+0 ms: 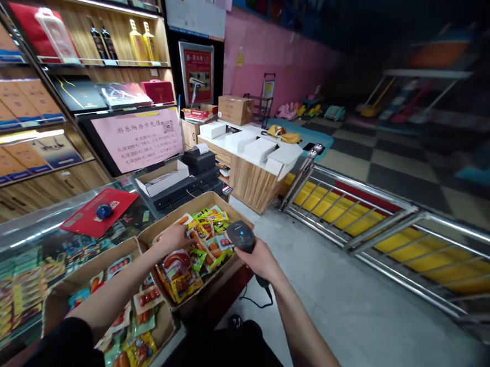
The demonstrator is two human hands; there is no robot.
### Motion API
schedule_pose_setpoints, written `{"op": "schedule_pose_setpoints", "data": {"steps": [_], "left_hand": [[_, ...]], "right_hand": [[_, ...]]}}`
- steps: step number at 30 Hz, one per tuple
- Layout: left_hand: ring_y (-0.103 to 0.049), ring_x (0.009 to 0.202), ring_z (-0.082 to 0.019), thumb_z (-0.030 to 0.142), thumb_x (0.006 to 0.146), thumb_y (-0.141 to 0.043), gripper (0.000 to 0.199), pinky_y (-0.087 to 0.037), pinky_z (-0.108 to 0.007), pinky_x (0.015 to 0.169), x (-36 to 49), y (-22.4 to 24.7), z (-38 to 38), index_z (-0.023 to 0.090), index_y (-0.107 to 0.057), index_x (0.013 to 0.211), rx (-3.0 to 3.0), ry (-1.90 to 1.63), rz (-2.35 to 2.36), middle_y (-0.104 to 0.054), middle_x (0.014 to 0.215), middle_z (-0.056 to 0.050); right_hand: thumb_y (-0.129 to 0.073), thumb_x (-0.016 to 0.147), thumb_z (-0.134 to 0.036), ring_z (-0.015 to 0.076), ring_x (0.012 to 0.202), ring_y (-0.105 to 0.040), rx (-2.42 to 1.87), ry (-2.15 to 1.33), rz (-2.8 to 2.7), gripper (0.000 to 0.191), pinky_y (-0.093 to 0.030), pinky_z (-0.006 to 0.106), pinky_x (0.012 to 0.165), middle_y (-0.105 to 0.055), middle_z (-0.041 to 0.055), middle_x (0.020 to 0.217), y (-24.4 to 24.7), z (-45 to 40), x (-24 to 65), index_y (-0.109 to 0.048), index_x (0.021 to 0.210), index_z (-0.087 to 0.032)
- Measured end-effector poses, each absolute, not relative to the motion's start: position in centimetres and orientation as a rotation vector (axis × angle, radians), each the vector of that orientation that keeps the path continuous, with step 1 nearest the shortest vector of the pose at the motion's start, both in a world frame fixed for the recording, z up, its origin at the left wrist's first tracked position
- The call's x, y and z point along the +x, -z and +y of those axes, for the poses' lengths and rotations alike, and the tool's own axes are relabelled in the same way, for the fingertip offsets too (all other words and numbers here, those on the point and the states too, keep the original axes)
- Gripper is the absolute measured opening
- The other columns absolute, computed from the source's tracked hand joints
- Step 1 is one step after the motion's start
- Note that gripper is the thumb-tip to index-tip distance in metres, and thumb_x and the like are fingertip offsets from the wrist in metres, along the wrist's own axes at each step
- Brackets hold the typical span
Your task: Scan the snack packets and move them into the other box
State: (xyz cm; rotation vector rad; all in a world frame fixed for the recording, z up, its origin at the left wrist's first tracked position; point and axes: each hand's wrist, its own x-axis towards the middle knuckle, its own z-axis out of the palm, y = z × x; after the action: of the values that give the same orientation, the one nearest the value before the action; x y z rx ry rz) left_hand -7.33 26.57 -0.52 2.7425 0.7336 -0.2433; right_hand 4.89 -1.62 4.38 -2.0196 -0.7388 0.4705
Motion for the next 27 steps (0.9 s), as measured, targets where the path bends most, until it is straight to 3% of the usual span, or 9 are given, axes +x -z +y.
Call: {"op": "schedule_pose_setpoints", "data": {"steps": [7, 14, 19, 23, 27], "left_hand": [[-0.066, 0.11, -0.029, 0.037, 0.068, -0.078, 0.053, -0.048, -0.03, 0.091, -8.1, -0.1, 26.4, 0.017, -0.069, 0.117, 2.713, 0.27, 0.695, -0.069, 0.121, -0.015], [-0.071, 0.09, -0.026, 0.035, 0.084, -0.06, 0.027, -0.049, -0.029, 0.076, -8.2, -1.0, 28.0, 0.017, -0.075, 0.099, 2.494, 0.106, 0.872, -0.075, 0.088, -0.01], [-0.071, 0.075, -0.019, 0.025, 0.09, -0.05, 0.024, -0.056, -0.025, 0.067, -7.3, -2.4, 29.4, 0.014, -0.072, 0.093, 1.778, -0.246, 0.97, -0.074, 0.078, -0.007], [-0.073, 0.073, -0.019, 0.022, 0.084, -0.07, 0.011, -0.061, -0.027, 0.069, -6.5, -3.7, 27.9, 0.011, -0.07, 0.086, 1.29, -0.144, 0.756, -0.075, 0.081, -0.011], [-0.075, 0.075, -0.019, 0.012, 0.073, -0.084, 0.017, -0.063, -0.026, 0.072, -5.6, -4.0, 26.5, 0.009, -0.072, 0.084, 1.186, -0.046, 0.633, -0.077, 0.087, -0.013]], "right_hand": [[-0.071, 0.077, -0.032, 0.0221, 0.072, -0.072, -2.014, -0.493, -0.728, 0.028, -0.056, 0.029, 0.064, -0.073, 0.0017, 0.07, -4.8, -1.5, 4.1, -0.072, 0.103, -0.019], [-0.071, 0.078, -0.031, 0.0208, 0.069, -0.071, -2.021, -0.482, -0.755, 0.03, -0.054, 0.028, 0.062, -0.072, 0.0015, 0.072, -4.9, -1.5, 3.4, -0.07, 0.105, -0.018], [-0.07, 0.078, -0.03, 0.0203, 0.07, -0.07, -2.015, -0.492, -0.779, 0.028, -0.055, 0.028, 0.065, -0.073, 0.0023, 0.073, -5.5, -1.5, 3.2, -0.071, 0.103, -0.018], [-0.07, 0.078, -0.033, 0.0226, 0.078, -0.072, -1.985, -0.47, -0.809, 0.03, -0.056, 0.031, 0.07, -0.074, 0.0022, 0.075, -5.8, -1.5, 3.3, -0.071, 0.105, -0.019], [-0.07, 0.077, -0.035, 0.0253, 0.09, -0.073, -1.973, -0.427, -0.86, 0.036, -0.057, 0.035, 0.078, -0.076, 0.0033, 0.086, -5.9, -1.3, 3.6, -0.069, 0.109, -0.02]]}}
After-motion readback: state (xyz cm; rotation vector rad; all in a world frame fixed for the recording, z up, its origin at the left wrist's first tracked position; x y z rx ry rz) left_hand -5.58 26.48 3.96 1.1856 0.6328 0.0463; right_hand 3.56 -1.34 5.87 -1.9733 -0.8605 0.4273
